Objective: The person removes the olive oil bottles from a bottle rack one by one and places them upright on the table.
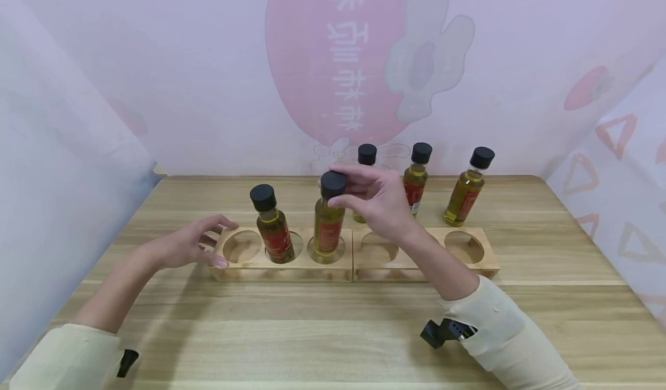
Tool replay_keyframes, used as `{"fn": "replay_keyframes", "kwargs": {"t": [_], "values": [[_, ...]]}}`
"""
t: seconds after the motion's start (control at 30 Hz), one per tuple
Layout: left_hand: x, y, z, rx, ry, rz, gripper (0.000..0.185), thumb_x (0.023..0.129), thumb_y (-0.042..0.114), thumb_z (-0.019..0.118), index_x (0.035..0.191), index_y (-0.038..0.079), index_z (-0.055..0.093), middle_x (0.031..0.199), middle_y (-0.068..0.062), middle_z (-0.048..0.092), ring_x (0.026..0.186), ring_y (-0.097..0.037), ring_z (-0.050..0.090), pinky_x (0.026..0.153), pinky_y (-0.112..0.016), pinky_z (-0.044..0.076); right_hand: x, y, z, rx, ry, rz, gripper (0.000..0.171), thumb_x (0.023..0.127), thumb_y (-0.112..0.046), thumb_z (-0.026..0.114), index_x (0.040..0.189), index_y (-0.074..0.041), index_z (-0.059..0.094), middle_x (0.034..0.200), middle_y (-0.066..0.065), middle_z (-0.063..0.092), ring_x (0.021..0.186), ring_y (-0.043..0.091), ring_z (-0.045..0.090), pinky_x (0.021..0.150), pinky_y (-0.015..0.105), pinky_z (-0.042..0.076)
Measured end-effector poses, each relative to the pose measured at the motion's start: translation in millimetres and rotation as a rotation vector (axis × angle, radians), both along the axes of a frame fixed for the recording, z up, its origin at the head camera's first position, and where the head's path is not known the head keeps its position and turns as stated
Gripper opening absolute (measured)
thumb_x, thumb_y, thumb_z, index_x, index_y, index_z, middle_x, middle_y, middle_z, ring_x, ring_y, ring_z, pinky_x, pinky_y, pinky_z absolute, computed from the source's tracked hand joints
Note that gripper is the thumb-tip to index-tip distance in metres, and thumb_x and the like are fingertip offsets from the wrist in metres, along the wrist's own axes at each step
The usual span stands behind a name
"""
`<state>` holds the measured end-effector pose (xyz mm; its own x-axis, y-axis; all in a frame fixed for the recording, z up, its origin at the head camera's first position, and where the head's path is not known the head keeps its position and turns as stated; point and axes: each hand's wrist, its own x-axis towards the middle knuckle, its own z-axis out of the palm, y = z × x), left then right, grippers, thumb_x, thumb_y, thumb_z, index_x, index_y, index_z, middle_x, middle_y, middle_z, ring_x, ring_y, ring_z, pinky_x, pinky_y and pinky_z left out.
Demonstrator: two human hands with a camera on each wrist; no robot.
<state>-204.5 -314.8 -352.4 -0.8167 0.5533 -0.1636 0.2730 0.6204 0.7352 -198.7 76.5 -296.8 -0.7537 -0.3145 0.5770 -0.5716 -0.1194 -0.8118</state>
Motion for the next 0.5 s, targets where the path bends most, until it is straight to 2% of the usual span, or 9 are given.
{"fn": "replay_keyframes", "kwargs": {"t": [0.33, 0.5], "values": [[-1.0, 0.4, -0.3, 0.023, 0.011, -0.015, 0.067, 0.086, 0.008, 0.085, 0.139, -0.005, 0.046, 0.142, -0.033, 0.047, 0.126, -0.055, 0.051, 0.100, -0.065, 0.051, 2.3, 2.3, 4.3, -0.024, -0.008, -0.017, 0.046, 0.081, 0.021, 0.075, 0.125, 0.015, 0.065, 0.112, 0.030, 0.072, 0.098, 0.024, 0.077, 0.090, 0.039, 0.062], [-1.0, 0.2, -0.4, 0.019, 0.019, -0.021, 0.068, 0.085, 0.008, 0.085, 0.139, -0.005, 0.046, 0.142, -0.033, 0.048, 0.126, -0.055, 0.051, 0.100, -0.066, 0.051, 2.9, 3.7, 7.0, -0.020, -0.009, -0.031, 0.047, 0.080, 0.022, 0.075, 0.125, 0.015, 0.065, 0.113, 0.030, 0.072, 0.097, 0.019, 0.077, 0.089, 0.038, 0.062]]}}
